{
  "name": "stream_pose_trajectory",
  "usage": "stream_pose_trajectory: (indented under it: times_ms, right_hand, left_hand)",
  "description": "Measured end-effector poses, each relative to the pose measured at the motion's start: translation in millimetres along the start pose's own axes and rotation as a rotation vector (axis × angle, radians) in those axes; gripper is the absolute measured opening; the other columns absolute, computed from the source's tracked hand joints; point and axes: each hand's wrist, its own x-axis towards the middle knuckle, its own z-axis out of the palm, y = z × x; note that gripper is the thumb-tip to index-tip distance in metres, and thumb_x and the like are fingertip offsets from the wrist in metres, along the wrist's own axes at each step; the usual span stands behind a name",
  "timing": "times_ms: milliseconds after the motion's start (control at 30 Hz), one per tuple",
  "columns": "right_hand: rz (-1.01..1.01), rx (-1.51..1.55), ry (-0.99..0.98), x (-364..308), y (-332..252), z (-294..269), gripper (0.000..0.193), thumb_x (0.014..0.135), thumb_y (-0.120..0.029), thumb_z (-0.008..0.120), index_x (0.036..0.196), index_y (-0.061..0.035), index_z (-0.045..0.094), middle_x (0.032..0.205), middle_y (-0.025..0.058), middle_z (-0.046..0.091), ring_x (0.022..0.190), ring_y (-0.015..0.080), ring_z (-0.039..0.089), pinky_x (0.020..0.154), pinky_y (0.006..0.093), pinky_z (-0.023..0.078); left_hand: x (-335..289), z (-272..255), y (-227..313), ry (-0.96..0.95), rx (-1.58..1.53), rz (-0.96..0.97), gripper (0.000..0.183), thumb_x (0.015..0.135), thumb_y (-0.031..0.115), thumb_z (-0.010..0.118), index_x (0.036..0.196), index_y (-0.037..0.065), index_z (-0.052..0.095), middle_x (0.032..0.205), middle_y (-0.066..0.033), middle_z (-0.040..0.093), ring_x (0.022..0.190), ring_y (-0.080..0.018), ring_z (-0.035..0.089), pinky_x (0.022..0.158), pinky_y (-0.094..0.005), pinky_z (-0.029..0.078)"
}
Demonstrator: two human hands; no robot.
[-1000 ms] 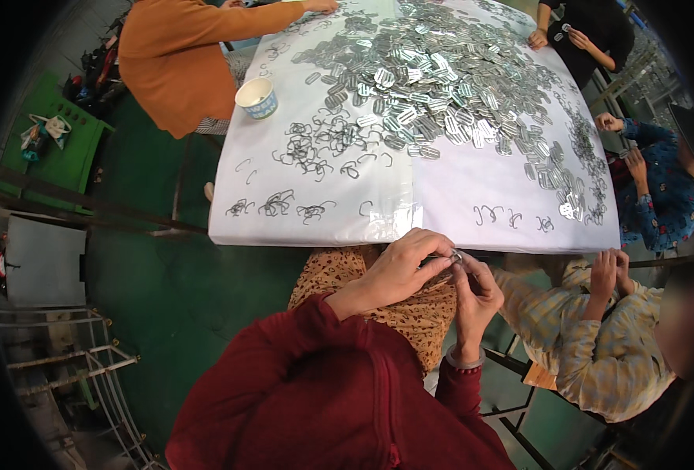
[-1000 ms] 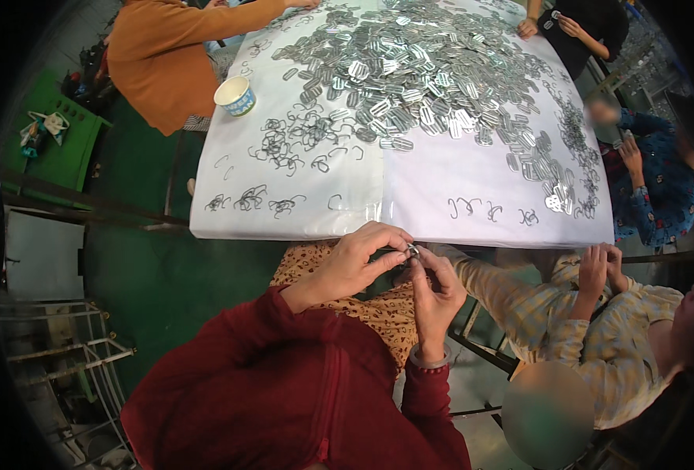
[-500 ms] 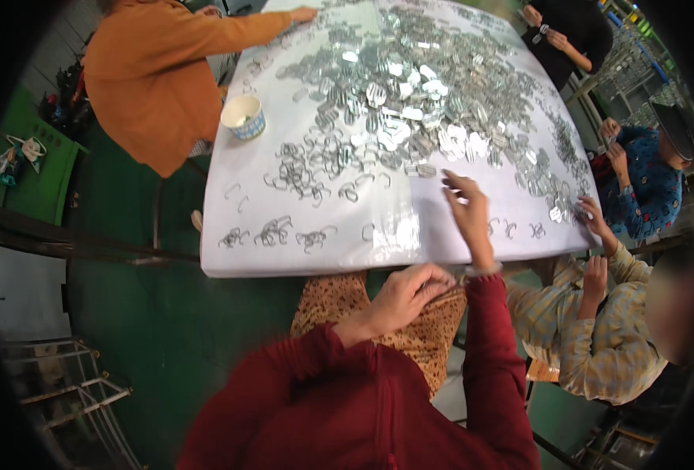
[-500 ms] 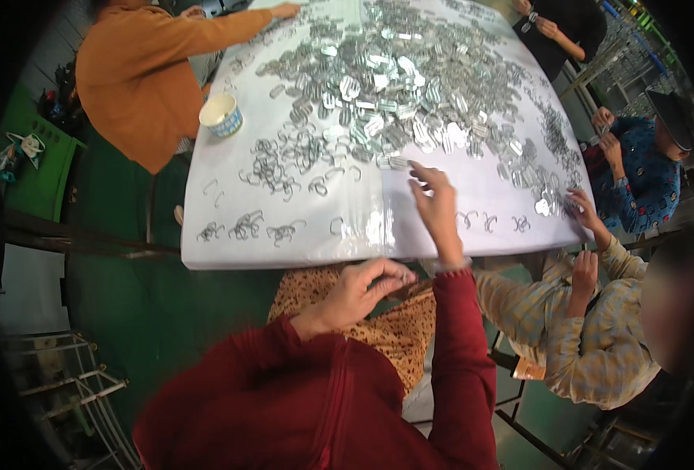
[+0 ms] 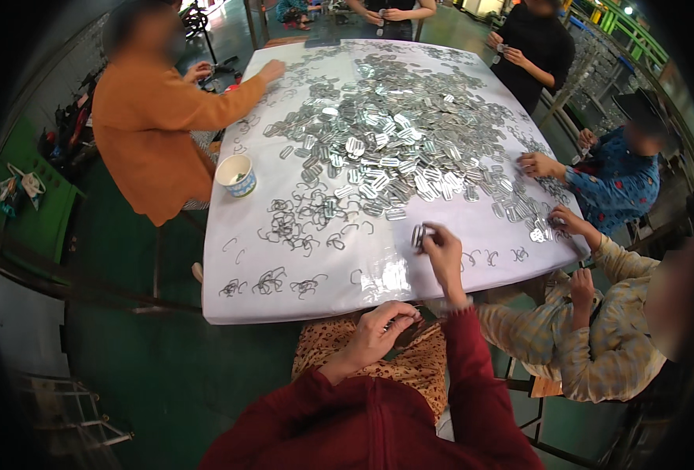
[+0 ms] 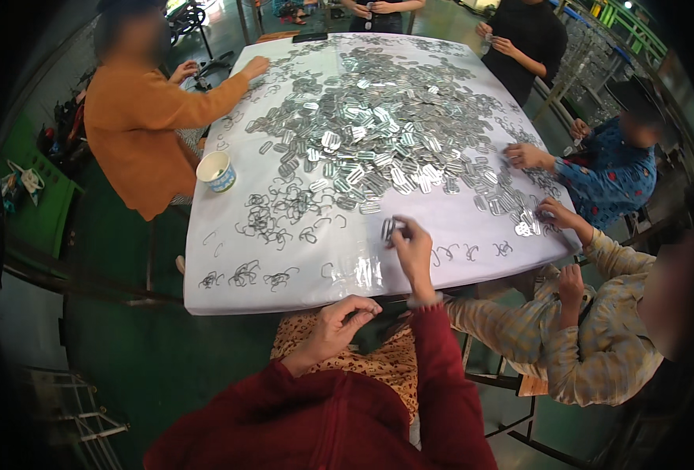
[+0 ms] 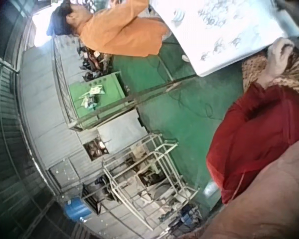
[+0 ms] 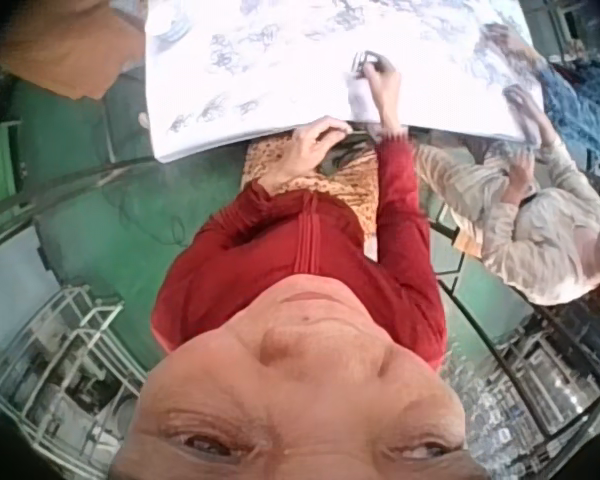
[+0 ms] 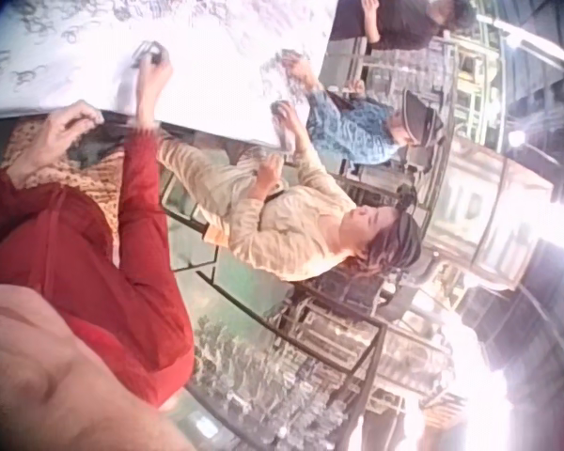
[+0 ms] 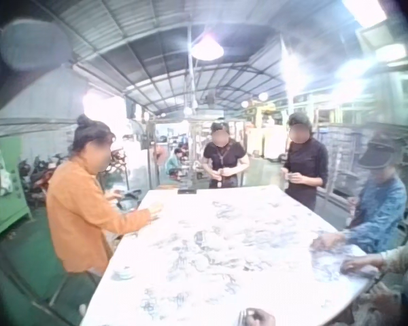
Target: The person picks up metal buckles from a table and hangs them one at a time onto a metal rack.
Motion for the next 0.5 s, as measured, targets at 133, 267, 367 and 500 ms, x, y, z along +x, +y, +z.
stream_pose_trajectory:
  times_ms: [133,267,367,500]
  right_hand:
    - [0.226,0.296,0.044,-81.3,-45.5,-11.7,0.026,0.085,-0.001,0.056,0.110,0.0059,0.059,0.078,0.0070,0.060,0.069,0.0124,0.060,0.066,0.0262,0.054]
    - [0.080,0.091,0.093,-125.4,-74.4,-15.1,0.024,0.083,0.004,0.058,0.106,0.0044,0.062,0.086,0.0042,0.061,0.075,0.0074,0.057,0.068,0.0208,0.047]
    - [-0.174,-0.149,0.180,-137.5,-88.5,-20.6,0.023,0.083,0.006,0.058,0.106,0.0038,0.062,0.092,0.0066,0.064,0.080,0.0105,0.059,0.074,0.0228,0.047]
    - [-0.091,-0.056,0.168,-140.3,-85.0,-3.7,0.026,0.083,0.007,0.057,0.109,0.0048,0.060,0.092,0.0074,0.064,0.082,0.0109,0.060,0.073,0.0222,0.048]
  left_hand:
    - [7.3,-2.0,-0.7,-0.031,-0.002,-0.154,0.010,0.091,0.006,0.054,0.097,-0.001,0.058,0.091,-0.0070,0.064,0.087,-0.0133,0.060,0.078,-0.0256,0.047]
    - [15.7,-0.3,-3.2,-0.066,0.116,-0.107,0.012,0.088,0.008,0.058,0.096,-0.001,0.056,0.089,-0.0111,0.063,0.085,-0.0183,0.062,0.077,-0.0296,0.047]
    - [22.0,10.2,-0.2,-0.096,0.104,-0.024,0.015,0.087,0.009,0.058,0.097,0.000,0.053,0.089,-0.0133,0.062,0.086,-0.0257,0.063,0.075,-0.0335,0.048]
    - [11.1,1.3,3.7,-0.046,0.032,-0.059,0.020,0.086,0.008,0.060,0.099,0.000,0.046,0.090,-0.0152,0.062,0.089,-0.0290,0.063,0.075,-0.0359,0.048]
